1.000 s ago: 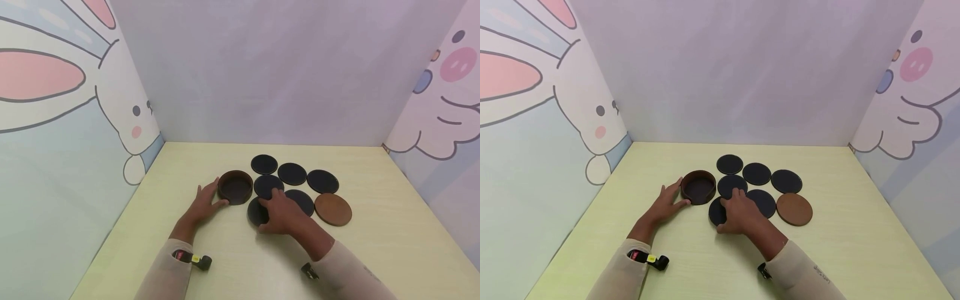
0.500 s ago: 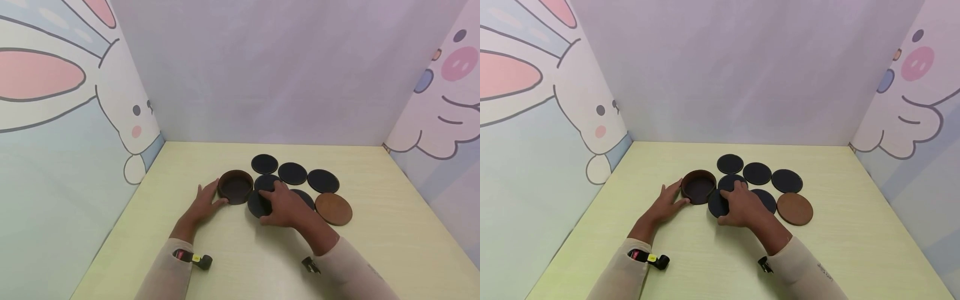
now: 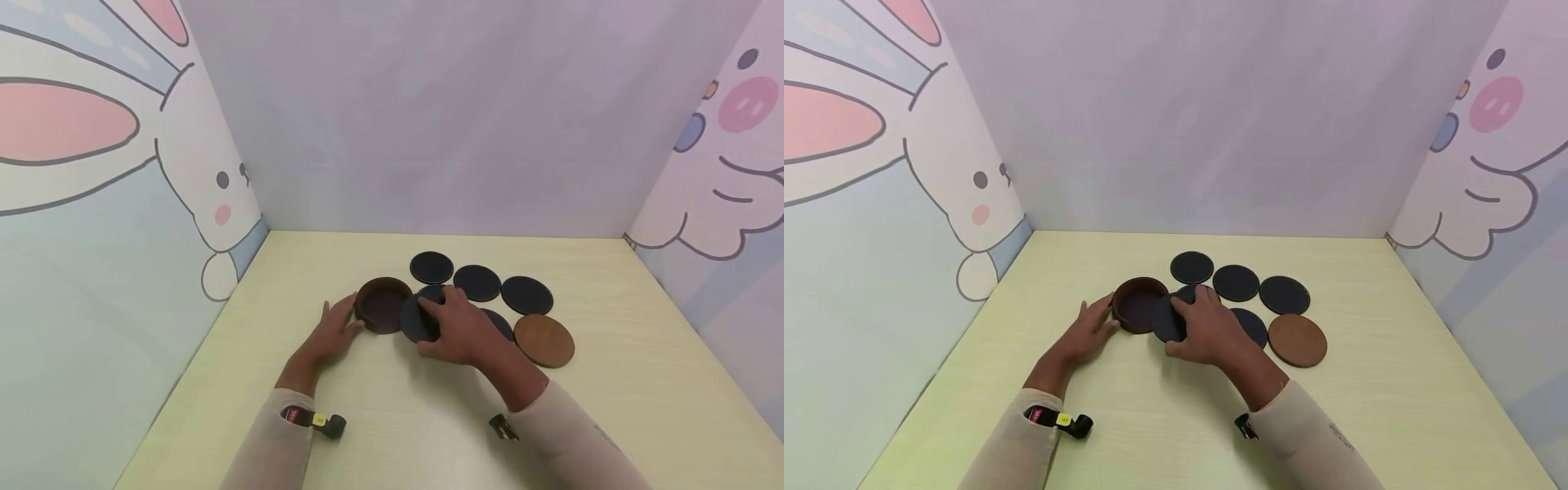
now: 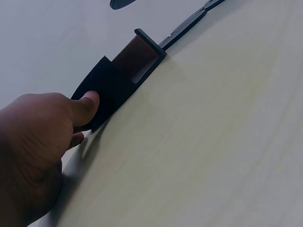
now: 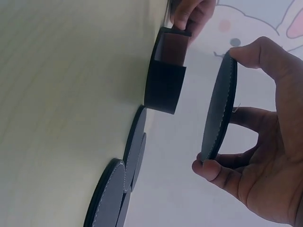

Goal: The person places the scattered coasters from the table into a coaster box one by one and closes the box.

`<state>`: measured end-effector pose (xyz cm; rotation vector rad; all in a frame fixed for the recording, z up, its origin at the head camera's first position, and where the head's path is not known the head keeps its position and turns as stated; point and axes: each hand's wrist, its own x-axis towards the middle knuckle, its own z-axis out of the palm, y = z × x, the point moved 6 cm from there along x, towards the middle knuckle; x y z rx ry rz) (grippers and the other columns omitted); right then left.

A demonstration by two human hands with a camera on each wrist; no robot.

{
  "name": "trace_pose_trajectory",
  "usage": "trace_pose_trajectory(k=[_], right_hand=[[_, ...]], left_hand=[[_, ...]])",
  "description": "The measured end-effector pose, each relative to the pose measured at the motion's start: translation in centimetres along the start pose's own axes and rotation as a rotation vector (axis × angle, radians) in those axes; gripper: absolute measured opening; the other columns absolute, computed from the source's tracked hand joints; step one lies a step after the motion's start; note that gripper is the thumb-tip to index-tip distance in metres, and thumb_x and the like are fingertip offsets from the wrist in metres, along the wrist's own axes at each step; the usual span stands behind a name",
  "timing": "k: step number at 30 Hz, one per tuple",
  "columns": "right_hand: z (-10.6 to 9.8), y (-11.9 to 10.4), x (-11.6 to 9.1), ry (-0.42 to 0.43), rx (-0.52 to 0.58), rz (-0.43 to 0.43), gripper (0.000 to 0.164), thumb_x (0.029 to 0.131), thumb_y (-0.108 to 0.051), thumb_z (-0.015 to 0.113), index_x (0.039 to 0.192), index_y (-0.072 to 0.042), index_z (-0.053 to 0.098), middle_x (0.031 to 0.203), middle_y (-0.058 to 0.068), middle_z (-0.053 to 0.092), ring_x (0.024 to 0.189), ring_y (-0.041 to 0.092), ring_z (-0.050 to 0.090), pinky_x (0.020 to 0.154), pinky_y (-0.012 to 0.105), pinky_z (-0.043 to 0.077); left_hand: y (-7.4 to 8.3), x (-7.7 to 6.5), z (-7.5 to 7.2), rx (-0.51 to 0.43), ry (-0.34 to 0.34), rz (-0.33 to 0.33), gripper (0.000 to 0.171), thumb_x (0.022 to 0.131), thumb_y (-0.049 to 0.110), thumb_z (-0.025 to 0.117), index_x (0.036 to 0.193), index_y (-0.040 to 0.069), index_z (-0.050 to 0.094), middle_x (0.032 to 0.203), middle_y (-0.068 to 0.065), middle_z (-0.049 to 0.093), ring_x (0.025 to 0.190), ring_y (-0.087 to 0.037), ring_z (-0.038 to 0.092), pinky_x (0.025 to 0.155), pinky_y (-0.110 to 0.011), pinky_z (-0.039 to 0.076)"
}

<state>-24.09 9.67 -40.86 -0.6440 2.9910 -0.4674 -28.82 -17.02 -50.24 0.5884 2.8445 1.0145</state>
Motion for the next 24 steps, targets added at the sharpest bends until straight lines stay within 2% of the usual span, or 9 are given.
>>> trace_pose_trajectory(k=[7,10,17,24], right_hand=[[-0.5,-0.8,1.2,0.023,-0.009,-0.015,0.082,0.088,-0.048,0.074,0.161,-0.018,0.056,0.144,0.027,0.050,0.124,0.037,0.053,0.085,0.051,0.060],[-0.4,-1.1,2.0,0.021,-0.037,-0.027,0.083,0.088,-0.049,0.074,0.162,-0.016,0.055,0.141,0.027,0.051,0.126,0.039,0.053,0.086,0.051,0.060],[0.2,-1.8,3.5,0.016,-0.085,-0.045,0.085,0.088,-0.051,0.075,0.161,-0.013,0.056,0.141,0.028,0.053,0.126,0.039,0.055,0.092,0.052,0.061],[0.8,-2.3,4.2,-0.022,-0.077,-0.025,0.085,0.089,-0.054,0.075,0.162,-0.015,0.054,0.145,0.027,0.051,0.128,0.040,0.052,0.089,0.054,0.062]], left_hand=[[0.0,0.0,0.0,0.001,-0.002,-0.002,0.070,0.114,0.032,0.056,0.174,0.010,0.027,0.179,-0.017,0.033,0.170,-0.039,0.025,0.136,-0.072,-0.008],[0.0,-0.1,-0.1,-0.001,0.001,-0.008,0.071,0.113,0.032,0.057,0.174,0.010,0.027,0.179,-0.017,0.033,0.169,-0.039,0.025,0.136,-0.072,-0.008],[0.1,-0.1,-0.1,-0.001,0.000,0.001,0.071,0.113,0.033,0.057,0.173,0.008,0.029,0.179,-0.018,0.034,0.169,-0.039,0.026,0.137,-0.072,-0.007],[-0.1,-0.2,-0.1,0.004,-0.009,-0.018,0.072,0.113,0.036,0.057,0.174,0.009,0.027,0.180,-0.016,0.032,0.170,-0.037,0.024,0.138,-0.068,-0.007]])
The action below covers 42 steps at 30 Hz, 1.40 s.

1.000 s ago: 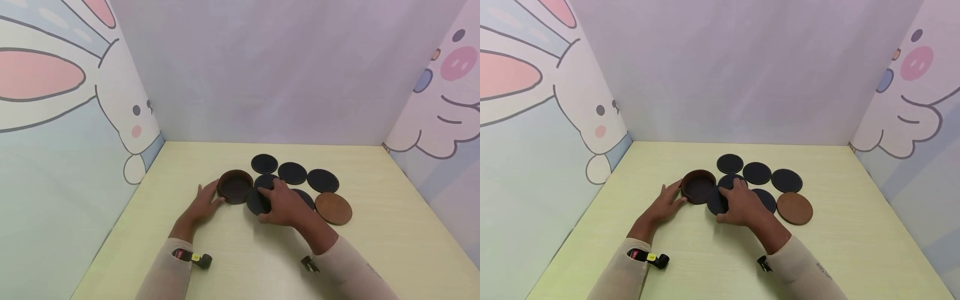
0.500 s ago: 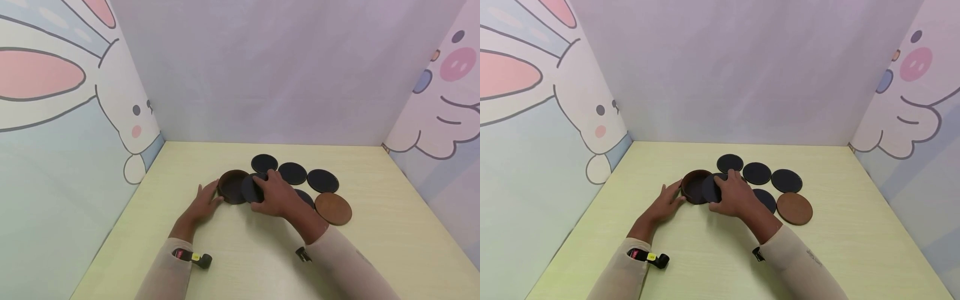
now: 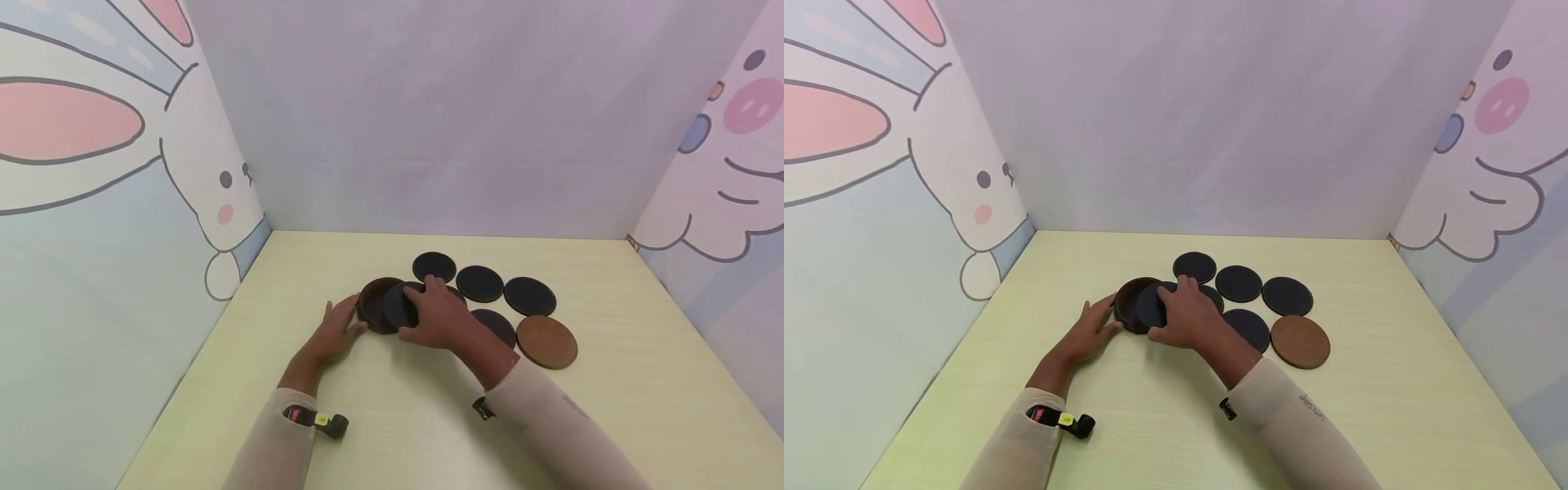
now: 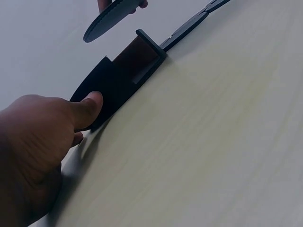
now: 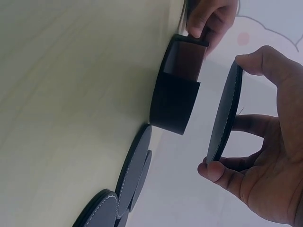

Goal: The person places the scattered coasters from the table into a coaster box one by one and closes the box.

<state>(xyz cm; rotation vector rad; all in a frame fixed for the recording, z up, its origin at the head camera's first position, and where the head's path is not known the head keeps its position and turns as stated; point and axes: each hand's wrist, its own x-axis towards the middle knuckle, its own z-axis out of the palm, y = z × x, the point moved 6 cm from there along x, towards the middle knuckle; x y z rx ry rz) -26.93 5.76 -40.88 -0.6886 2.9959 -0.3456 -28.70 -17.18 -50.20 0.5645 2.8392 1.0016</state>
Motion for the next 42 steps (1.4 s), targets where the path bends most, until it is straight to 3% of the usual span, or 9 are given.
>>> trace_pose_trajectory(k=[4,10,17,26,33,42], right_hand=[[0.1,-0.2,0.2,-0.008,-0.014,-0.001,0.085,0.089,-0.055,0.074,0.163,-0.015,0.054,0.146,0.027,0.050,0.131,0.040,0.051,0.092,0.054,0.063],[0.2,-0.3,0.8,-0.001,-0.021,-0.004,0.084,0.090,-0.054,0.074,0.162,-0.015,0.054,0.145,0.026,0.051,0.130,0.038,0.052,0.088,0.052,0.063],[0.5,-0.5,1.3,0.001,-0.013,-0.011,0.083,0.089,-0.053,0.076,0.159,-0.012,0.057,0.143,0.025,0.052,0.131,0.038,0.052,0.090,0.052,0.063],[0.9,-0.8,2.7,-0.025,-0.001,0.006,0.082,0.092,-0.055,0.072,0.161,-0.014,0.055,0.153,0.026,0.050,0.137,0.039,0.052,0.096,0.056,0.063],[1.5,-1.4,4.1,-0.044,-0.041,0.016,0.079,0.095,-0.061,0.070,0.160,-0.016,0.056,0.152,0.024,0.052,0.135,0.038,0.055,0.095,0.056,0.063],[2.2,-1.2,4.5,-0.043,-0.090,0.018,0.079,0.095,-0.063,0.070,0.158,-0.016,0.058,0.147,0.023,0.054,0.133,0.037,0.055,0.094,0.055,0.063]], left_hand=[[-0.1,0.1,0.1,0.001,-0.006,-0.013,0.072,0.114,0.038,0.056,0.174,0.011,0.026,0.180,-0.015,0.031,0.171,-0.036,0.022,0.139,-0.066,-0.008],[0.0,0.0,0.1,0.024,-0.007,-0.016,0.073,0.115,0.037,0.054,0.174,0.005,0.025,0.179,-0.019,0.032,0.171,-0.043,0.019,0.139,-0.067,-0.004],[0.1,0.0,0.0,-0.019,-0.021,-0.015,0.071,0.115,0.037,0.052,0.174,0.007,0.025,0.180,-0.018,0.030,0.172,-0.044,0.009,0.139,-0.067,-0.005],[0.0,0.3,0.0,-0.021,-0.017,0.026,0.069,0.115,0.038,0.051,0.175,0.012,0.027,0.179,-0.016,0.034,0.171,-0.047,0.011,0.137,-0.073,-0.002],[0.2,-0.1,-0.6,-0.008,-0.025,-0.009,0.072,0.115,0.036,0.053,0.175,0.010,0.024,0.179,-0.019,0.033,0.171,-0.046,0.012,0.138,-0.069,-0.002],[0.1,0.2,0.0,0.006,-0.047,-0.016,0.076,0.115,0.042,0.050,0.175,0.006,0.020,0.180,-0.022,0.028,0.171,-0.046,0.011,0.139,-0.068,-0.003]])
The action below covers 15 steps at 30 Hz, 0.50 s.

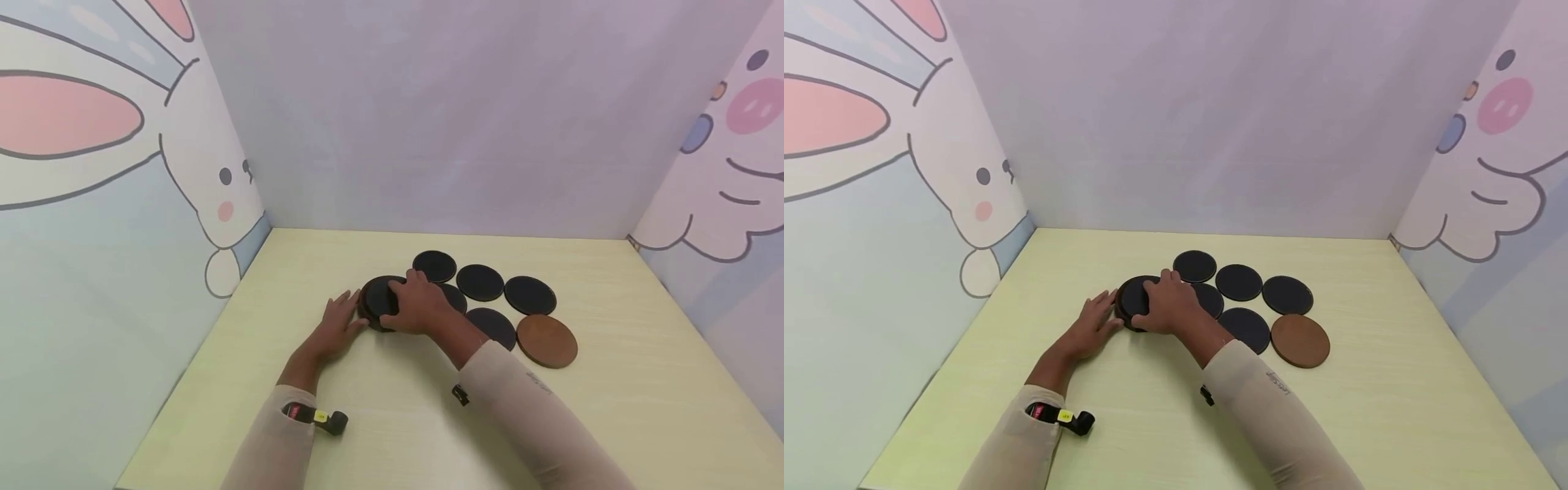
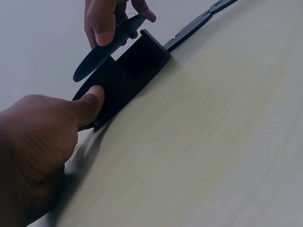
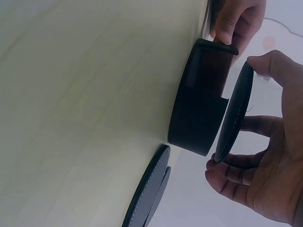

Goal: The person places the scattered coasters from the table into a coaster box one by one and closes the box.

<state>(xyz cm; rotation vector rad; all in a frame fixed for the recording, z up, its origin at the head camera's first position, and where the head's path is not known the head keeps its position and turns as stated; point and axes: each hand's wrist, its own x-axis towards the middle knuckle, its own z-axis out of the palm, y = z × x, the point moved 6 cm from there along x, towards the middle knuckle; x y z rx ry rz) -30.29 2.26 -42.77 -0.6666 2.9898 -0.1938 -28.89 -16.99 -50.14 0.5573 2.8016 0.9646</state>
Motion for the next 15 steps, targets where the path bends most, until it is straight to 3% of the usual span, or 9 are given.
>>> trace_pose_trajectory(k=[15], right_hand=[[-0.10,-0.77,0.66,0.011,-0.057,-0.034,0.078,0.097,-0.064,0.068,0.156,-0.014,0.060,0.144,0.023,0.059,0.136,0.039,0.056,0.113,0.061,0.055]], left_hand=[[-0.37,0.17,0.16,0.015,0.001,-0.016,0.076,0.115,0.042,0.051,0.176,0.008,0.019,0.180,-0.019,0.030,0.171,-0.045,0.012,0.139,-0.068,-0.001]])
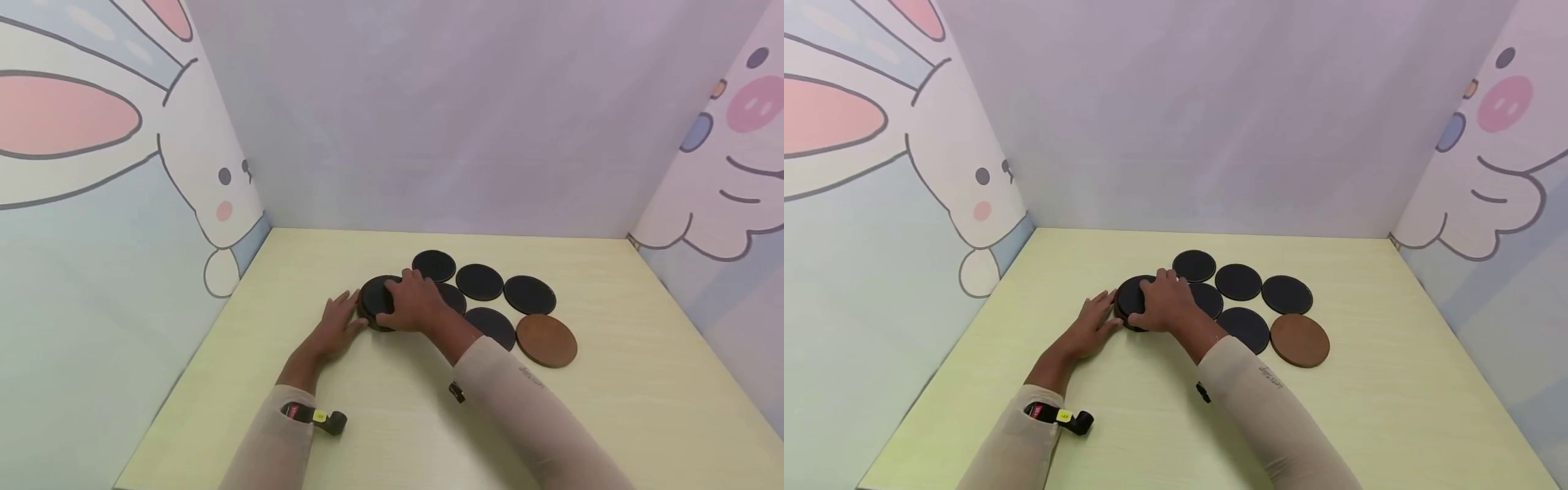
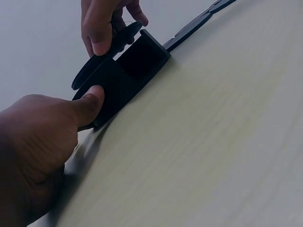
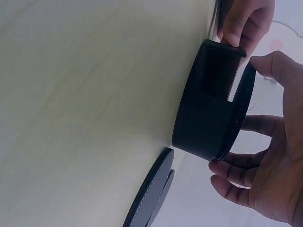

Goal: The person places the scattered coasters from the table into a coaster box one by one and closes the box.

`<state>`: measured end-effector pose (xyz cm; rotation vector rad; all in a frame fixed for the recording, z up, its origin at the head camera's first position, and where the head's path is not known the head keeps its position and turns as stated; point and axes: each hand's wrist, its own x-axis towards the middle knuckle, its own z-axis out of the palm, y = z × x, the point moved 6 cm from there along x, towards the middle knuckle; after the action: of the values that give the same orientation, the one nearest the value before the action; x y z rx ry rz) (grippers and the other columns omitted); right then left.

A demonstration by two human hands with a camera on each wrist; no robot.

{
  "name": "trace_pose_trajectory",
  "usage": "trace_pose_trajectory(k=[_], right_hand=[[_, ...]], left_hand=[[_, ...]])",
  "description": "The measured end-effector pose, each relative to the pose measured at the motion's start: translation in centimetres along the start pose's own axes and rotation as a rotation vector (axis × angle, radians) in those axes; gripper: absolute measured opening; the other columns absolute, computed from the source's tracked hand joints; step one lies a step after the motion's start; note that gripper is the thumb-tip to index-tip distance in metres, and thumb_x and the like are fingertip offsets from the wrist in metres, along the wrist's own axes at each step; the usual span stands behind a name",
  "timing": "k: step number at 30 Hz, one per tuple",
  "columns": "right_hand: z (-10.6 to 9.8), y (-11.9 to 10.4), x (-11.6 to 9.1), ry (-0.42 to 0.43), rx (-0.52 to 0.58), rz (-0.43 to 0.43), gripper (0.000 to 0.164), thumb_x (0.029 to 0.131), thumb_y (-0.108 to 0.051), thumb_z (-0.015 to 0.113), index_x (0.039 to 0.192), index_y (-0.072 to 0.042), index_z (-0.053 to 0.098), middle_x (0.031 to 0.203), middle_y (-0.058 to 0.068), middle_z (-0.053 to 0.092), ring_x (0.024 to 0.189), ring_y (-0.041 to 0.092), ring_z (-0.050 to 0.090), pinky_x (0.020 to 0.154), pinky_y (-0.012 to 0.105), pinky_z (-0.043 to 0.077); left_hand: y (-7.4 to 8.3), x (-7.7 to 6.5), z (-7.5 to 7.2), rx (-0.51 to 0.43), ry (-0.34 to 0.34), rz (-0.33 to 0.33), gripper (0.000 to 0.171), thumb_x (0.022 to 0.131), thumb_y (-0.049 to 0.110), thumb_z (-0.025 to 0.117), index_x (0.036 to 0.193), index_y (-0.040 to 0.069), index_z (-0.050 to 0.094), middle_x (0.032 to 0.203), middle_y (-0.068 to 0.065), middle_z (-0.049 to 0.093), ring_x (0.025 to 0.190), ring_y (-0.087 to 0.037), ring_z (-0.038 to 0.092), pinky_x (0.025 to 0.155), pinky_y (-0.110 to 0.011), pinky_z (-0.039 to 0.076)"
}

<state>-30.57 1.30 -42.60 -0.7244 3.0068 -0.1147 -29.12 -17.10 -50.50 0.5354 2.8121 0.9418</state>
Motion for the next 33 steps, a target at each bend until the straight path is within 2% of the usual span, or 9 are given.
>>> trace_pose_trajectory(k=[11,21,26,30,33], right_hand=[[0.9,-0.2,0.3,0.004,-0.051,-0.007,0.082,0.098,-0.073,0.062,0.159,-0.018,0.057,0.147,0.022,0.060,0.139,0.040,0.055,0.115,0.064,0.051],[0.4,0.5,-0.4,0.032,-0.004,-0.004,0.090,0.096,-0.079,0.060,0.163,-0.019,0.051,0.156,0.021,0.055,0.146,0.040,0.051,0.115,0.068,0.048],[0.1,1.2,-0.7,0.056,0.039,0.035,0.083,0.100,-0.076,0.056,0.161,-0.019,0.054,0.156,0.020,0.055,0.146,0.040,0.051,0.115,0.068,0.048],[-0.2,2.1,-0.8,0.080,0.111,0.089,0.072,0.106,-0.066,0.052,0.156,-0.014,0.058,0.161,0.023,0.051,0.150,0.043,0.048,0.116,0.070,0.050],[-0.4,2.8,-0.9,0.094,0.169,0.136,0.064,0.110,-0.057,0.049,0.151,-0.010,0.060,0.160,0.024,0.050,0.148,0.043,0.049,0.112,0.067,0.054]], left_hand=[[0.3,-0.4,-0.1,-0.019,0.012,-0.001,0.073,0.115,0.035,0.052,0.175,0.006,0.021,0.179,-0.019,0.031,0.171,-0.044,0.013,0.139,-0.068,-0.002],[0.4,-0.2,-0.2,-0.004,0.035,0.035,0.073,0.115,0.035,0.053,0.174,0.005,0.022,0.178,-0.022,0.032,0.170,-0.048,0.015,0.137,-0.072,0.000],[0.4,-0.3,-0.3,-0.009,0.020,0.037,0.074,0.115,0.038,0.052,0.175,0.006,0.021,0.179,-0.021,0.031,0.170,-0.047,0.014,0.138,-0.071,-0.001],[0.4,-0.3,-0.2,-0.009,0.018,0.027,0.076,0.115,0.040,0.052,0.175,0.008,0.020,0.179,-0.021,0.030,0.171,-0.047,0.013,0.138,-0.069,-0.002],[0.3,-0.3,-0.1,-0.011,0.016,0.022,0.076,0.114,0.040,0.053,0.175,0.008,0.020,0.179,-0.020,0.031,0.171,-0.046,0.013,0.139,-0.068,-0.002]])
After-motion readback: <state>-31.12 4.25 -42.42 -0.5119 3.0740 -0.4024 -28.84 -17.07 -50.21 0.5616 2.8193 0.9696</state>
